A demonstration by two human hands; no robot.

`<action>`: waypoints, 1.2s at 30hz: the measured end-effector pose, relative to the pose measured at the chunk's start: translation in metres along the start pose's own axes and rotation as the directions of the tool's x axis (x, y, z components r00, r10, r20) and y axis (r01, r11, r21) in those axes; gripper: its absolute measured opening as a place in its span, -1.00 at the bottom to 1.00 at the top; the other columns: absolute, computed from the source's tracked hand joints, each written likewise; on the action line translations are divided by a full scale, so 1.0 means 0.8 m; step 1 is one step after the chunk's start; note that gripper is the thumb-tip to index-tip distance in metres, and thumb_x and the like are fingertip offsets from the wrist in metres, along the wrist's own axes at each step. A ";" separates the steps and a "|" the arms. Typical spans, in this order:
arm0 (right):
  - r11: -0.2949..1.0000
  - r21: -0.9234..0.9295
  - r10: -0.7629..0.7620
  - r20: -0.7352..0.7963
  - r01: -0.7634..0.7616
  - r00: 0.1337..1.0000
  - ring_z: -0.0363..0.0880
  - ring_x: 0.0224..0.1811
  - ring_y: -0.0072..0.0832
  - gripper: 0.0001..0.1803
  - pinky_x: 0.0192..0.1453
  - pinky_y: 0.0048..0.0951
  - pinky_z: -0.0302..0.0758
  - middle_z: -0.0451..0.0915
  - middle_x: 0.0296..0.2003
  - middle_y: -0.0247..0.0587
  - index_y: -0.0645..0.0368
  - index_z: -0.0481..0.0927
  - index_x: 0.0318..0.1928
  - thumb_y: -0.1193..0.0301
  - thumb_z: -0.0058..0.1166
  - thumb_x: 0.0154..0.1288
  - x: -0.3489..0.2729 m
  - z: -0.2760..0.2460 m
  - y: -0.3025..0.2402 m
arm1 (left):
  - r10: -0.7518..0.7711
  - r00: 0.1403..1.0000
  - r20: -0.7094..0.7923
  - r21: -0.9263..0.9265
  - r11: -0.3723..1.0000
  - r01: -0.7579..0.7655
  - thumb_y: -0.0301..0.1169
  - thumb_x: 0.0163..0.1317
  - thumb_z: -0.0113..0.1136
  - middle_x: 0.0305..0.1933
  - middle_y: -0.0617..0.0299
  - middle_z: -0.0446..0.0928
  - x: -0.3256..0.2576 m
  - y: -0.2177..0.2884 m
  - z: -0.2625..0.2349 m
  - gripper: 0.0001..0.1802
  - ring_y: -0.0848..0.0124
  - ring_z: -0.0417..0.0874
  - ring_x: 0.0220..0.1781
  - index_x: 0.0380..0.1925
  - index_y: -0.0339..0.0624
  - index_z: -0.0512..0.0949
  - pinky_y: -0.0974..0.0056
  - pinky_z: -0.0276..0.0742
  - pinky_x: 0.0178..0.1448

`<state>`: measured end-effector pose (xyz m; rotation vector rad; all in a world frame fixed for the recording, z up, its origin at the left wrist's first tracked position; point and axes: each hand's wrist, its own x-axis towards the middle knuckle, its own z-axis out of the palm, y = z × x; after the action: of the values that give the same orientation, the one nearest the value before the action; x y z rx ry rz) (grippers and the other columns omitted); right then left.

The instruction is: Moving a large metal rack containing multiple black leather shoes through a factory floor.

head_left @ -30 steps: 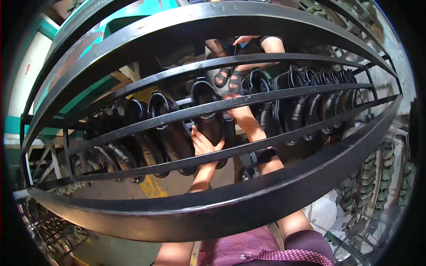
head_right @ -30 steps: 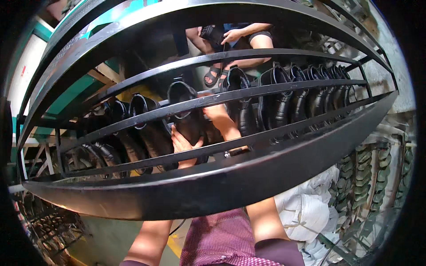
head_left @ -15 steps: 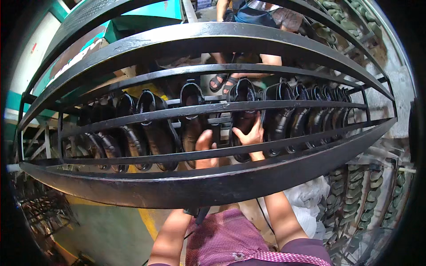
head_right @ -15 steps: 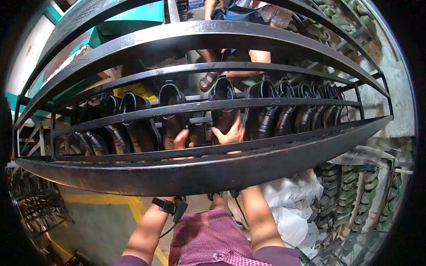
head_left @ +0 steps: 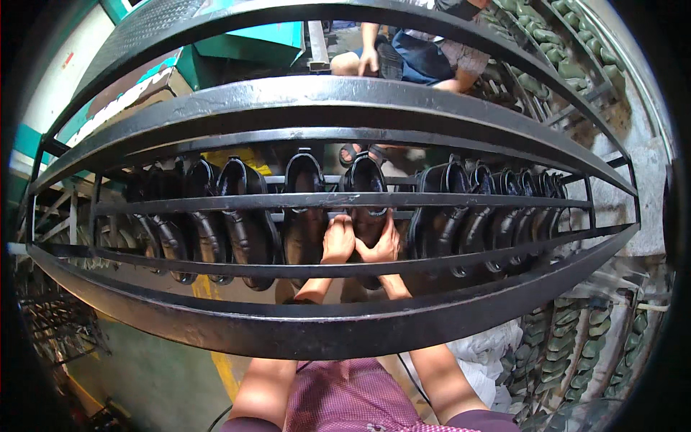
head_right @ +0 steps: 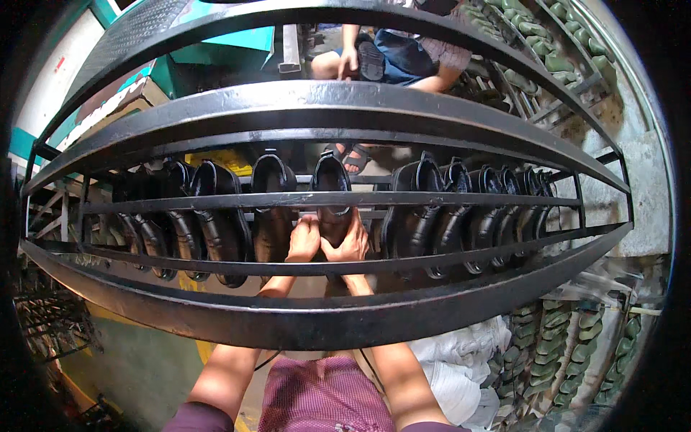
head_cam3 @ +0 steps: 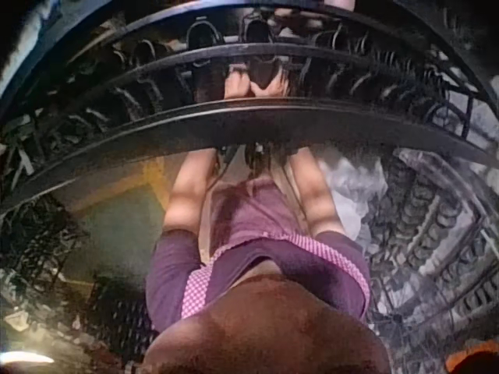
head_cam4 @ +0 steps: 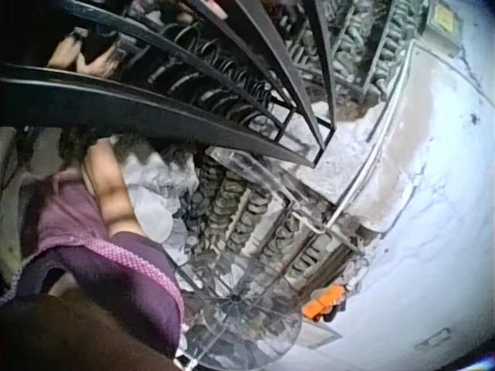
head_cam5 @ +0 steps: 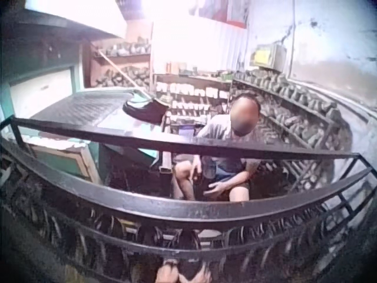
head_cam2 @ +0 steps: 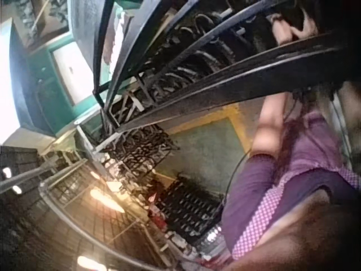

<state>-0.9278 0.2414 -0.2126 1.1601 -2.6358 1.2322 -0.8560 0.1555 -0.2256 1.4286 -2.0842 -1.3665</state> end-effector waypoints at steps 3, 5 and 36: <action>0.997 -0.070 0.020 -0.005 -0.020 1.000 0.27 0.01 0.07 0.09 0.10 -0.12 0.21 0.24 0.03 0.24 0.35 -0.02 0.18 0.10 0.25 -0.34 -0.002 0.002 -0.005 | -0.086 0.990 0.111 0.042 0.996 0.081 -0.15 0.18 -0.26 -0.26 -0.23 0.44 0.008 0.005 -0.008 -0.56 -0.08 0.42 -0.09 -0.34 -0.33 0.44 0.05 0.30 0.01; 0.987 -0.126 0.099 0.010 -0.097 0.995 0.23 0.06 0.06 0.11 0.13 -0.12 0.16 0.21 0.05 0.22 0.31 -0.03 0.19 0.07 0.26 -0.35 -0.002 0.002 -0.011 | -0.067 0.994 0.090 -0.047 0.996 0.072 -0.18 0.17 -0.23 -0.26 -0.25 0.43 0.009 0.007 -0.012 -0.58 -0.08 0.41 -0.09 -0.34 -0.34 0.46 0.05 0.31 -0.01; 0.918 0.007 0.288 0.676 -0.396 0.679 0.35 0.03 -0.20 -0.27 0.11 -0.32 0.25 0.33 0.02 0.03 0.19 0.24 0.12 0.05 0.09 -0.01 -0.129 -0.232 -0.009 | -0.662 0.680 0.315 -0.306 0.607 0.733 -0.37 0.15 -0.18 -0.63 0.23 0.43 -0.346 -0.188 -0.156 -0.75 0.46 0.40 -0.70 -0.49 -0.31 0.43 0.38 0.30 -0.66</action>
<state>-0.9013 0.4257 -0.1103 1.3802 -3.4855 1.2625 -0.5538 0.3081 -0.2077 2.0812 -1.1543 -2.1208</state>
